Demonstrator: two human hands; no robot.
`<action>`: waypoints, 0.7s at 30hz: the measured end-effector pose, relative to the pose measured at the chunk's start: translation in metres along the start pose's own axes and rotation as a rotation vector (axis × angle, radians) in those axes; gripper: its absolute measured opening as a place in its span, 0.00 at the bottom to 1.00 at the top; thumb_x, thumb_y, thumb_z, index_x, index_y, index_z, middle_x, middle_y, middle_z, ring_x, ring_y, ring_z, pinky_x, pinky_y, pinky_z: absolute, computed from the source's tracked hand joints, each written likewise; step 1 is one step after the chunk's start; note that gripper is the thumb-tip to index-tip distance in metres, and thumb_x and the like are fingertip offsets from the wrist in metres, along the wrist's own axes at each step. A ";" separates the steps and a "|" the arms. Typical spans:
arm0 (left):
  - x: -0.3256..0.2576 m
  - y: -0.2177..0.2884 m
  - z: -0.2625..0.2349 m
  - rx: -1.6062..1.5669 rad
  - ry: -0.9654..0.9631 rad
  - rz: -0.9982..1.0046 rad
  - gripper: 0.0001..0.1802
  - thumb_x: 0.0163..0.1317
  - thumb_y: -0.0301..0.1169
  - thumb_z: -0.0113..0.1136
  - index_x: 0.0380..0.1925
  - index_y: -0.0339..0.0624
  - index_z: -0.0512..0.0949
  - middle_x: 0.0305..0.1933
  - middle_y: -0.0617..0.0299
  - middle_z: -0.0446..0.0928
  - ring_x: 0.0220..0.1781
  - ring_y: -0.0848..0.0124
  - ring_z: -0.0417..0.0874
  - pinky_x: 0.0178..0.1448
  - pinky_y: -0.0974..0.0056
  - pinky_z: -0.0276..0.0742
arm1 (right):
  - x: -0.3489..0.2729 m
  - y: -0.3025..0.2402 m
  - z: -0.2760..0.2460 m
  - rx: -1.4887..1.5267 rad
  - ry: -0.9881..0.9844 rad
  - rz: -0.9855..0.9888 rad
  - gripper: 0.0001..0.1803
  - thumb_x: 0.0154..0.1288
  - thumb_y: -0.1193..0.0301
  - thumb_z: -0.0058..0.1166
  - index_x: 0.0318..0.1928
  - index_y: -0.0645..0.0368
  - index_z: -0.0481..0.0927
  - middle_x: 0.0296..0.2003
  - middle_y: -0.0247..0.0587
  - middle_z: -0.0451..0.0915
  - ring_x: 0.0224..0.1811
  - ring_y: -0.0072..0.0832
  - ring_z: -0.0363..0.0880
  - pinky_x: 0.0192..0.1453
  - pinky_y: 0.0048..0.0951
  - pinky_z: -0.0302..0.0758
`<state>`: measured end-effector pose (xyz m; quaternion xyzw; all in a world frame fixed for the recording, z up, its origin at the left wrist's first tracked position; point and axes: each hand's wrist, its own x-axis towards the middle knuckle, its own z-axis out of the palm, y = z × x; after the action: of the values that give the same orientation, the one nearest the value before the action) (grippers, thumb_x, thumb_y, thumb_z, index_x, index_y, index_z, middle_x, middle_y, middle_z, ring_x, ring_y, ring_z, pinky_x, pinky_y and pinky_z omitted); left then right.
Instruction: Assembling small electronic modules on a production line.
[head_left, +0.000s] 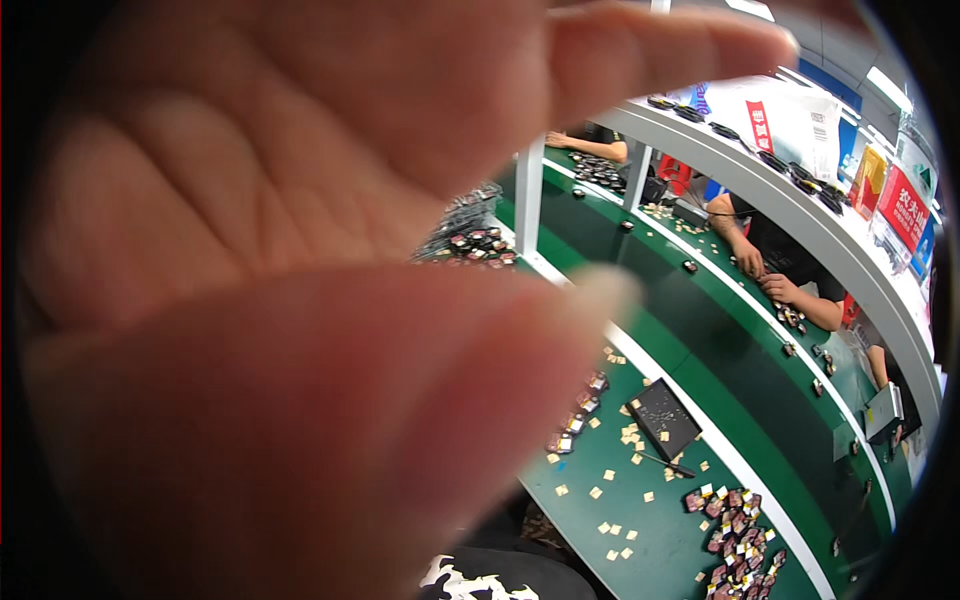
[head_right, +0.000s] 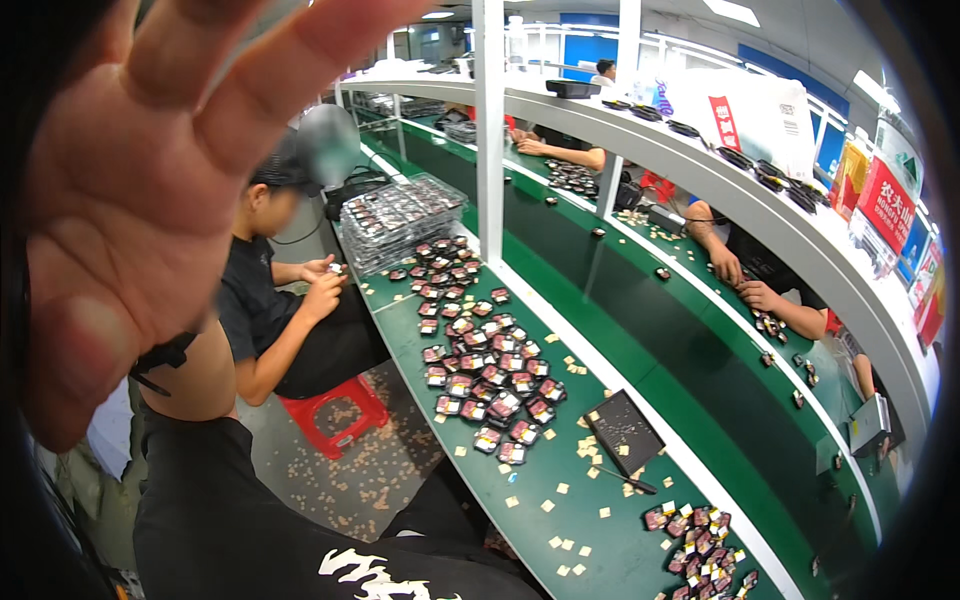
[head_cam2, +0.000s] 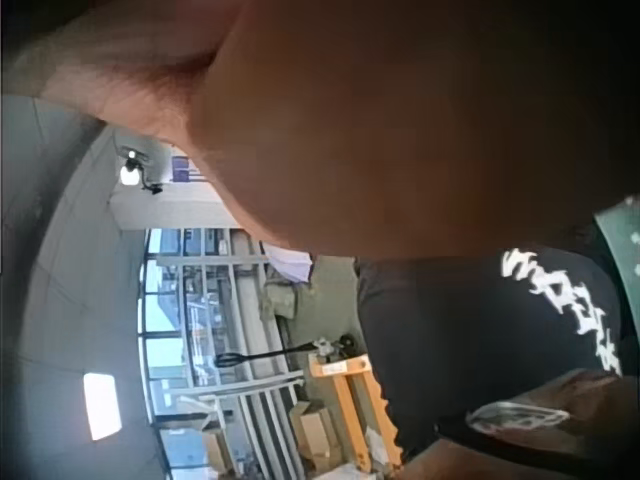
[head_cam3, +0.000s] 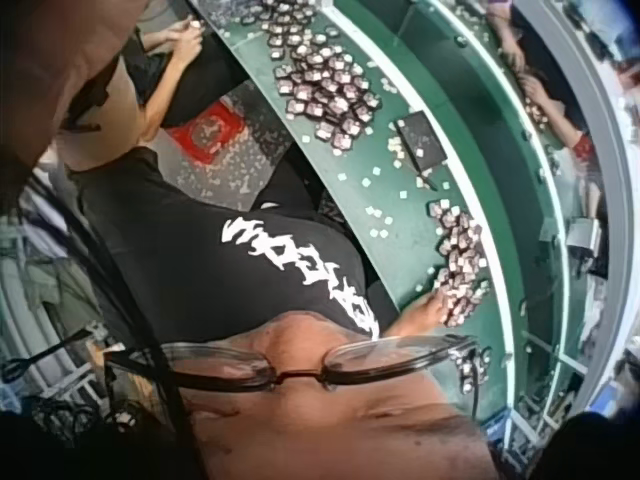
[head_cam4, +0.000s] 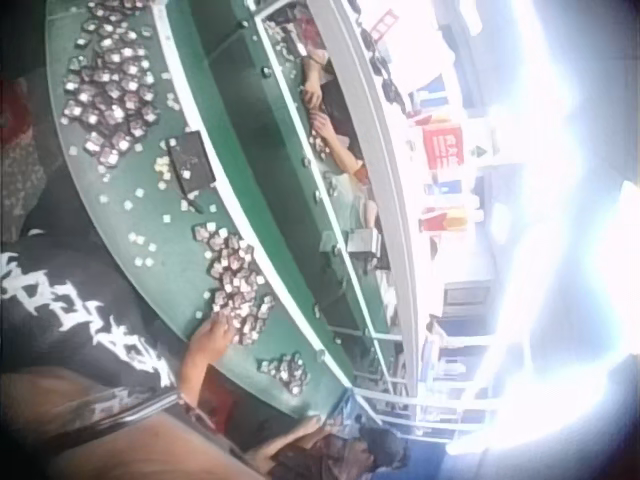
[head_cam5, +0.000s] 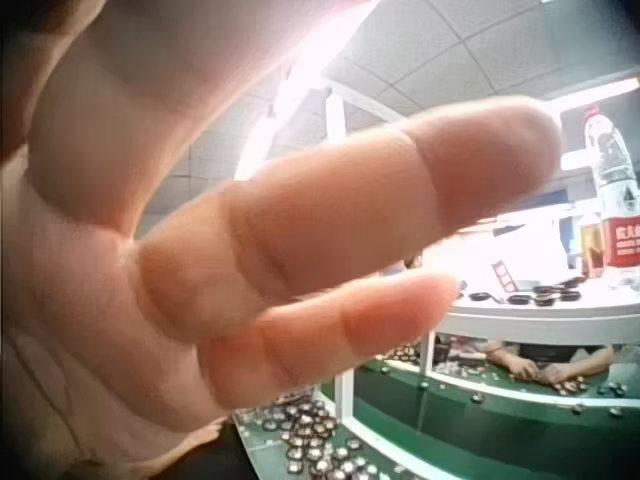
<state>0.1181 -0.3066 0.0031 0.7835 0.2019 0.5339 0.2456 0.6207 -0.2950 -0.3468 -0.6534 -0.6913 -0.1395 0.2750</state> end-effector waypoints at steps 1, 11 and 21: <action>-0.016 0.025 -0.003 0.053 0.010 -0.006 0.59 0.63 0.60 0.63 0.78 0.31 0.45 0.77 0.33 0.57 0.75 0.48 0.68 0.78 0.50 0.64 | 0.002 0.003 0.002 -0.003 -0.003 -0.033 0.12 0.67 0.75 0.62 0.51 0.61 0.85 0.49 0.54 0.82 0.51 0.52 0.81 0.56 0.45 0.79; -0.117 0.137 0.008 0.271 -0.007 0.042 0.60 0.62 0.58 0.66 0.78 0.31 0.46 0.76 0.34 0.60 0.74 0.48 0.69 0.77 0.50 0.65 | -0.007 0.013 -0.008 0.021 -0.051 -0.031 0.12 0.69 0.72 0.61 0.51 0.60 0.84 0.52 0.55 0.82 0.53 0.51 0.82 0.57 0.43 0.79; -0.120 0.179 -0.041 0.390 0.051 -0.016 0.60 0.60 0.56 0.69 0.78 0.31 0.46 0.75 0.35 0.62 0.73 0.48 0.70 0.76 0.50 0.66 | 0.004 0.004 0.005 0.045 -0.030 -0.083 0.14 0.70 0.68 0.60 0.53 0.57 0.84 0.51 0.56 0.81 0.54 0.54 0.80 0.56 0.48 0.78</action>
<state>0.0480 -0.5124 0.0348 0.8007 0.3142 0.5024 0.0881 0.6240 -0.2883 -0.3495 -0.6199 -0.7248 -0.1255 0.2730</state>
